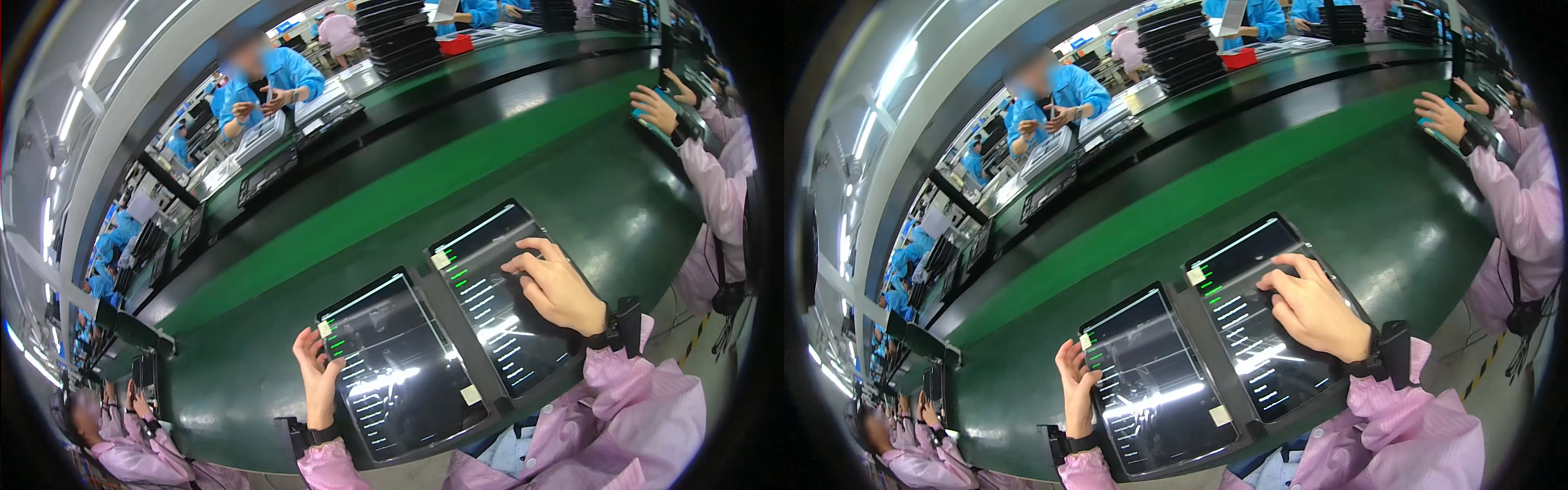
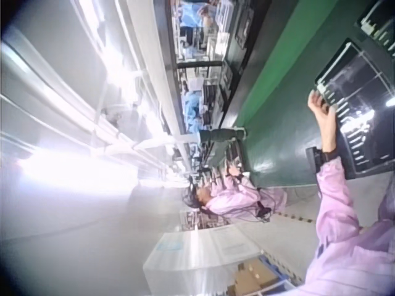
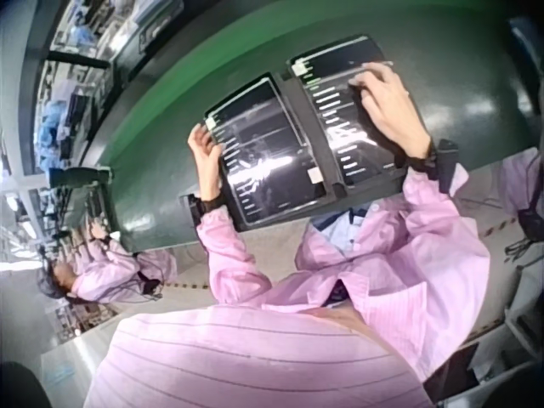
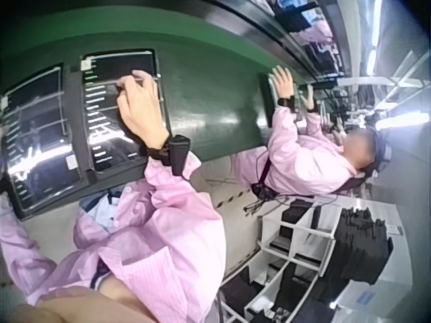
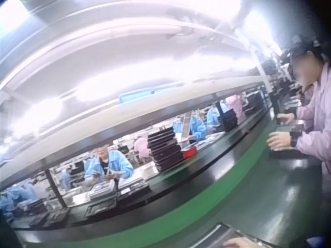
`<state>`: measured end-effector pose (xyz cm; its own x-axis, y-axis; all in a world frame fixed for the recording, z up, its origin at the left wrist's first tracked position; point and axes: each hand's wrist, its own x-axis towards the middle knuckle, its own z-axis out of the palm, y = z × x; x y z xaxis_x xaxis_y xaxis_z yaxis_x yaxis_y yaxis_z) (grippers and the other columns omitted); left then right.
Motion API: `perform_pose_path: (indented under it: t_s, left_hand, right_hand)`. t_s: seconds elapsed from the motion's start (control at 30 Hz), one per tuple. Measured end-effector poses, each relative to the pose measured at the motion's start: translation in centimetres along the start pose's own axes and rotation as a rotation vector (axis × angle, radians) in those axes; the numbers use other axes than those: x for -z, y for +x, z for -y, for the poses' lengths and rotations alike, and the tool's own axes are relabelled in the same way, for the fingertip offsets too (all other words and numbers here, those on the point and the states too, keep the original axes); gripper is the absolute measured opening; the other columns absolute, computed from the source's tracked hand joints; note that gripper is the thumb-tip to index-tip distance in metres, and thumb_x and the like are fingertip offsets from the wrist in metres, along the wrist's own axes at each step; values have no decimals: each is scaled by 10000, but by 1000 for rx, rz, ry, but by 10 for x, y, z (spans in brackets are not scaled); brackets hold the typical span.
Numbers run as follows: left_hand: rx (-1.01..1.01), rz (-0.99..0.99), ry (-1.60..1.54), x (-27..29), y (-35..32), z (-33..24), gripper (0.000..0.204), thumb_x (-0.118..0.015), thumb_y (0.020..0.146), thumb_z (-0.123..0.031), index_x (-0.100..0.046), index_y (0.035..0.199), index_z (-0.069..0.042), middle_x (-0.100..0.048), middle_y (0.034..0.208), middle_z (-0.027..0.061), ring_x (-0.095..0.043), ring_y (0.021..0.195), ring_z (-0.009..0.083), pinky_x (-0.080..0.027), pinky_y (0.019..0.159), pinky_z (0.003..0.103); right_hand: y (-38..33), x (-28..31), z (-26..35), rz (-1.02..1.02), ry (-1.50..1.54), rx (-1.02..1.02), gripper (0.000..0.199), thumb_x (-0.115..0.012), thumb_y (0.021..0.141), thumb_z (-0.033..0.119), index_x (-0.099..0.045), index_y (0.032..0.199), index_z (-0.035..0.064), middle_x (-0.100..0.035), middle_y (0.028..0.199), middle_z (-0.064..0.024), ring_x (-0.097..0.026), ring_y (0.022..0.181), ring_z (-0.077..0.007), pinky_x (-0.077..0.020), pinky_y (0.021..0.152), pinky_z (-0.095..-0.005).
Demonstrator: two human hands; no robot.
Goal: The worker performs quality control and functional testing on tablet screens by interacting with test software and patterns on an assembly line.
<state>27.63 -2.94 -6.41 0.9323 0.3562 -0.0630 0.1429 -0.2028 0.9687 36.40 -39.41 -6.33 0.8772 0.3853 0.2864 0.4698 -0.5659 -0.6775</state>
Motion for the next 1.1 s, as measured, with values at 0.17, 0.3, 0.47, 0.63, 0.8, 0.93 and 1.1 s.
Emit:
perform_pose_path:
  t_s: [0.17,0.3,0.47,0.63,0.8,0.93,1.1]
  left_hand:
    - [14,-140,-55,26,-15,21,557,-533,837,-173,-324,1345,-81,-399,1307,132,-420,1149,209,-365,934,317]
    - [37,-233,-34,27,-20,32,475,-504,883,-206,-366,1314,-62,-457,1264,123,-466,1102,188,-379,899,302]
    - [-42,-365,86,37,-15,46,326,-485,922,-174,-449,1218,-44,-530,1173,105,-533,1004,166,-414,821,284]
    - [-295,-451,442,42,-17,48,243,-497,848,-7,-518,1090,-14,-555,1064,79,-546,916,175,-419,775,286]
    - [-388,-243,899,31,-6,17,250,-485,775,64,-529,1002,-30,-616,909,79,-539,844,257,-403,783,362]
    - [-364,-185,988,25,-16,29,286,-489,751,71,-531,1012,-36,-615,928,80,-538,881,268,-393,797,371]
    - [-375,-166,962,13,-14,20,292,-475,751,67,-512,1027,-22,-619,959,90,-530,943,276,-383,852,371]
  right_hand:
    - [6,-21,2,-150,155,0,193,-532,790,43,-600,970,37,-561,1073,-170,-493,1088,-340,-396,932,-431]
    - [11,-37,-8,-59,180,19,184,-540,800,58,-595,974,39,-549,1083,-185,-495,1075,-343,-406,917,-435]
    - [17,-47,-7,-40,119,27,174,-517,820,78,-589,974,38,-570,1053,-159,-497,1060,-329,-400,923,-418]
    - [27,-40,-21,60,189,59,219,-480,820,49,-558,1022,14,-579,1065,-137,-505,1061,-300,-403,921,-393]
    - [65,-67,-39,295,142,223,314,-428,808,28,-505,1112,17,-551,1116,-177,-494,1103,-344,-399,934,-435]
    - [66,-89,-39,531,239,151,349,-423,805,32,-481,1149,28,-494,1234,-172,-405,1220,-375,-353,1006,-458]
    - [68,-104,-43,553,185,188,349,-430,805,43,-481,1151,34,-493,1252,-154,-348,1275,-361,-313,1038,-477]
